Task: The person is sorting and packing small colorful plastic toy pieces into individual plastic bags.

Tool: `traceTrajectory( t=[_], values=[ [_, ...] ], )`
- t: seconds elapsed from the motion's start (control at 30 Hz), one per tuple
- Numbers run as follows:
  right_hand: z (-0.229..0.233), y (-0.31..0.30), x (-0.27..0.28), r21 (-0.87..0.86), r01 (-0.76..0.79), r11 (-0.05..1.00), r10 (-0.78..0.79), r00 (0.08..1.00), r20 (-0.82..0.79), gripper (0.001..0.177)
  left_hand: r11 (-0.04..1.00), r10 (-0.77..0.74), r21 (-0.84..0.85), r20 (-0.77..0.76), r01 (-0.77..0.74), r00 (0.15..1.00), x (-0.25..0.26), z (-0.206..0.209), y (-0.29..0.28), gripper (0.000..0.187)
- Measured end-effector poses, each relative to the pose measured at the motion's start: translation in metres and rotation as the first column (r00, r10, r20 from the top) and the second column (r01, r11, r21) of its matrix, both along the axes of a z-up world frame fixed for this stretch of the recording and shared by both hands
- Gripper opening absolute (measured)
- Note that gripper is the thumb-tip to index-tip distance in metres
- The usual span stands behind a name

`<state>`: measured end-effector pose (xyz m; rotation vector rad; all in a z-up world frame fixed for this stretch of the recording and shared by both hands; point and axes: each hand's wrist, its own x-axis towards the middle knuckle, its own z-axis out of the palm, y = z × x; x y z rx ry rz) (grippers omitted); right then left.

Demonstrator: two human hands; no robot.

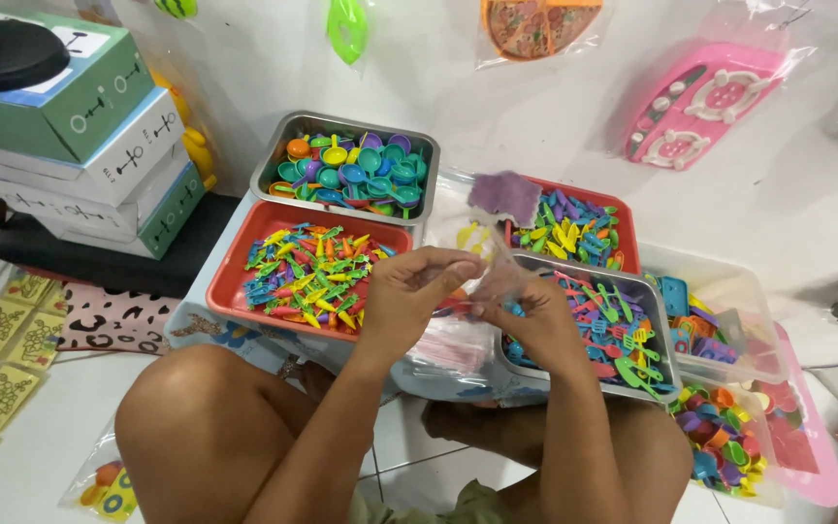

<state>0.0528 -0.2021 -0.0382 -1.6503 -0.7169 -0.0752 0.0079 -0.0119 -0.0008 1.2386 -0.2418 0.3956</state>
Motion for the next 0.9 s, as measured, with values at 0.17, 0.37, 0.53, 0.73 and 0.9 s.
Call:
traceTrajectory(
  t=[0.17,0.37,0.53,0.73,0.9],
  values=[
    [0.0,0.002,0.01,0.042,0.026,0.999,-0.025,0.999,-0.027,0.012,1.0,0.018,-0.013,0.017,-0.018,1.0,0.001,-0.001,0.001,0.012],
    [0.011,0.005,0.002,-0.007,-0.078,0.997,0.078,0.996,-0.037,0.012,0.998,0.06,-0.029,0.03,-0.059,0.998,0.004,-0.005,0.004,0.013],
    [0.014,0.008,0.002,-0.045,-0.122,0.991,0.113,0.98,-0.165,0.043,0.997,0.072,-0.007,0.034,-0.072,0.997,-0.001,0.003,0.003,0.011],
    [0.001,0.009,0.006,-0.138,-0.181,0.974,0.167,0.98,-0.108,0.013,0.994,0.039,-0.101,0.023,-0.036,0.999,-0.001,-0.001,0.002,0.014],
    [-0.001,0.007,0.002,-0.212,-0.275,0.938,0.233,0.951,-0.203,0.017,0.99,0.028,-0.137,0.013,-0.026,1.0,-0.003,0.002,0.004,0.014]
  ],
)
